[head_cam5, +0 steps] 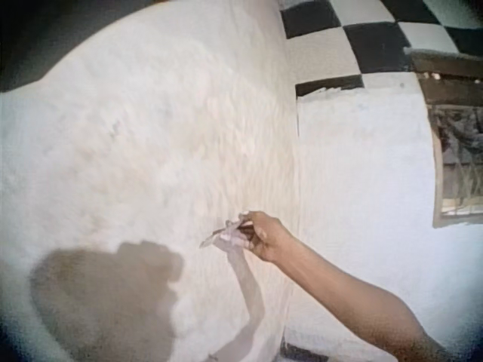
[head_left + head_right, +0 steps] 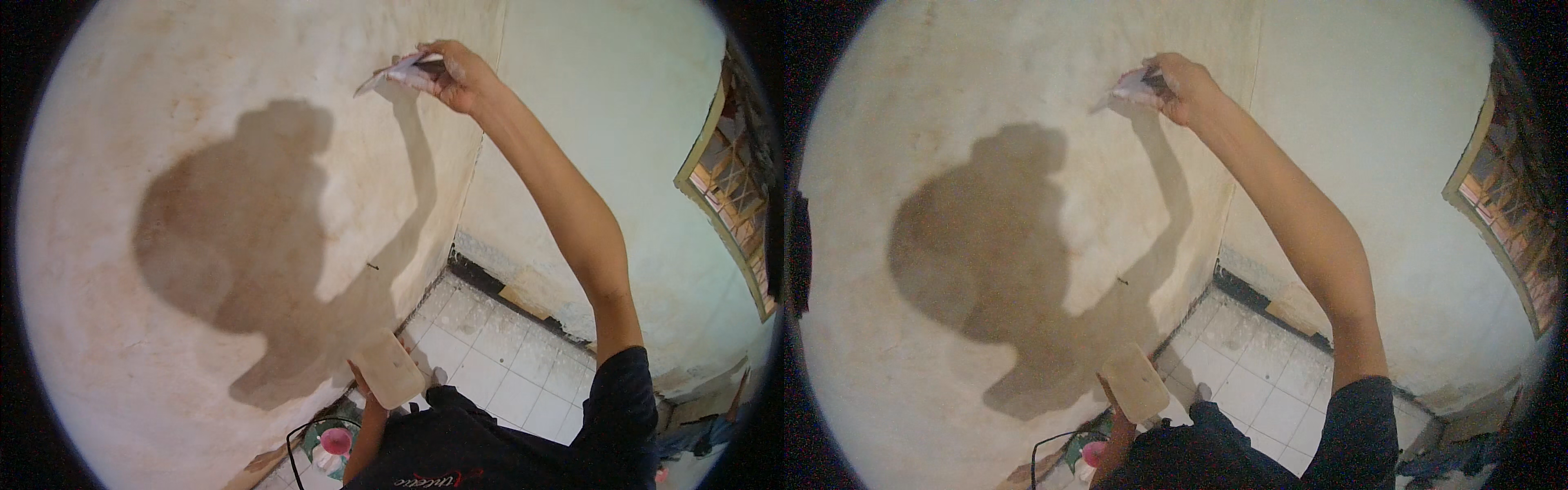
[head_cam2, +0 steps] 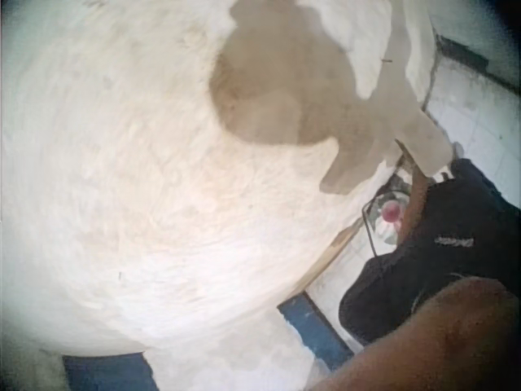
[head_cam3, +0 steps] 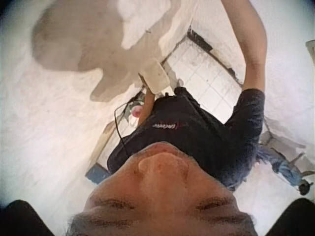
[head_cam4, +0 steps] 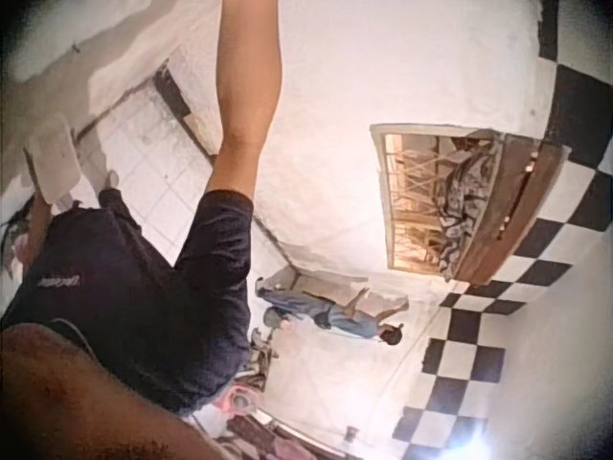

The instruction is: The person applies a white substance to a wall using a spatula, scooping the material from a white plastic container and spreading it across the wall surface to fill in gaps or smooth the texture.

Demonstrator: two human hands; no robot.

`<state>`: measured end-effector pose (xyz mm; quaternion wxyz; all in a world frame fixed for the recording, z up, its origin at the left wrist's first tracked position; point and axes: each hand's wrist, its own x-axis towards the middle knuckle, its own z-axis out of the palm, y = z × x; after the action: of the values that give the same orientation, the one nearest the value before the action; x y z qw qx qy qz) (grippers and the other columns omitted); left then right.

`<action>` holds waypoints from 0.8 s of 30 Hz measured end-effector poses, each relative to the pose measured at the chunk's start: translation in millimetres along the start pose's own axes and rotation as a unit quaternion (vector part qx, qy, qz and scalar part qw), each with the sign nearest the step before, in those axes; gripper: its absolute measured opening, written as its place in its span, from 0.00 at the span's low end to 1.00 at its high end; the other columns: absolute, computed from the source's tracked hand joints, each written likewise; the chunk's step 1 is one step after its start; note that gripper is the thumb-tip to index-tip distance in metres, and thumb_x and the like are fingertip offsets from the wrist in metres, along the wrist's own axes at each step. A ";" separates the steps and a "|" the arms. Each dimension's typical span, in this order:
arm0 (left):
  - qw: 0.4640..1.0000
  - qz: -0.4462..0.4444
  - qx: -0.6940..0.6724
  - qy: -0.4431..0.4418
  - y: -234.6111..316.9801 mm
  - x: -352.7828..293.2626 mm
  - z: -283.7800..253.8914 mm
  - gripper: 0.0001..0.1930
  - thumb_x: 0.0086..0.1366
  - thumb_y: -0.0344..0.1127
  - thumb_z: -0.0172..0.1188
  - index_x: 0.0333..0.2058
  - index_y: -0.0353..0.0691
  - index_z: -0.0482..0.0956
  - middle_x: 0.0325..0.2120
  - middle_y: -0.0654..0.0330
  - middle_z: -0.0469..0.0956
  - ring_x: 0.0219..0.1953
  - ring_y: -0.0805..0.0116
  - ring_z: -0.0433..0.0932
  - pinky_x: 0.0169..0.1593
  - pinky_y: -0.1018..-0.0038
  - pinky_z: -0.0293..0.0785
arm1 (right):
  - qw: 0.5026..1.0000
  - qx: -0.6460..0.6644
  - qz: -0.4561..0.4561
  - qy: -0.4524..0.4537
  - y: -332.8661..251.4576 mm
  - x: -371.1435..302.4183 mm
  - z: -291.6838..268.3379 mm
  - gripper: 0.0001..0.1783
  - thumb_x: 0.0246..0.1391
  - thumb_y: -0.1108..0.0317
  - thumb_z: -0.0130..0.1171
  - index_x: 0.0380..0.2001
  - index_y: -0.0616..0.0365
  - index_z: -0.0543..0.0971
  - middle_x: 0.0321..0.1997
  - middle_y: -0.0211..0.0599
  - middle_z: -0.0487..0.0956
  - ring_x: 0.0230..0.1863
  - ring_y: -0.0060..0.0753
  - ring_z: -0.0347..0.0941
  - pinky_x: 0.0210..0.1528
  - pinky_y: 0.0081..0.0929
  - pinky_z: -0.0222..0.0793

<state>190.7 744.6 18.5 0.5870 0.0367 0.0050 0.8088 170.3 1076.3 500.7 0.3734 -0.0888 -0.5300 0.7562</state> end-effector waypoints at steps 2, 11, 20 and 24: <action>1.000 0.001 0.014 0.002 -0.8 -2.9 0.7 0.51 0.51 0.78 0.46 0.63 0.43 0.57 0.60 0.44 0.60 0.59 0.46 0.64 0.58 0.46 0.64 | 1.000 0.003 -0.003 -0.024 -19.8 -1.9 12.9 0.17 0.59 0.74 0.43 0.42 0.85 0.62 0.48 0.73 0.68 0.48 0.61 0.73 0.53 0.39 0.77; 0.999 0.025 -0.001 0.036 11.8 -24.9 -16.2 0.53 0.50 0.77 0.49 0.64 0.40 0.55 0.60 0.41 0.60 0.58 0.42 0.64 0.55 0.40 0.64 | 0.997 0.041 -0.046 -0.045 -18.6 -36.7 -39.7 0.18 0.59 0.78 0.40 0.51 0.78 0.65 0.47 0.51 0.74 0.46 0.43 0.75 0.54 0.31 0.76; 0.995 0.063 0.057 0.057 29.0 -41.4 3.4 0.52 0.48 0.78 0.50 0.62 0.42 0.59 0.59 0.44 0.62 0.58 0.44 0.65 0.57 0.44 0.63 | 0.986 0.043 0.031 0.158 143.3 -75.9 -165.7 0.14 0.56 0.79 0.41 0.42 0.74 0.73 0.42 0.47 0.76 0.41 0.37 0.77 0.47 0.37 0.78; 0.995 0.070 0.048 0.056 28.9 -35.8 2.3 0.52 0.50 0.77 0.50 0.63 0.40 0.57 0.57 0.40 0.63 0.56 0.42 0.67 0.53 0.43 0.68 | 0.985 0.031 0.010 0.170 153.5 -35.3 -172.8 0.12 0.52 0.79 0.42 0.37 0.77 0.71 0.38 0.50 0.75 0.37 0.43 0.77 0.41 0.40 0.78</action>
<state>174.4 701.5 20.3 0.5256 0.0202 0.0742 0.8473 214.6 1155.6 285.3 0.4527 -0.2099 -0.4345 0.7498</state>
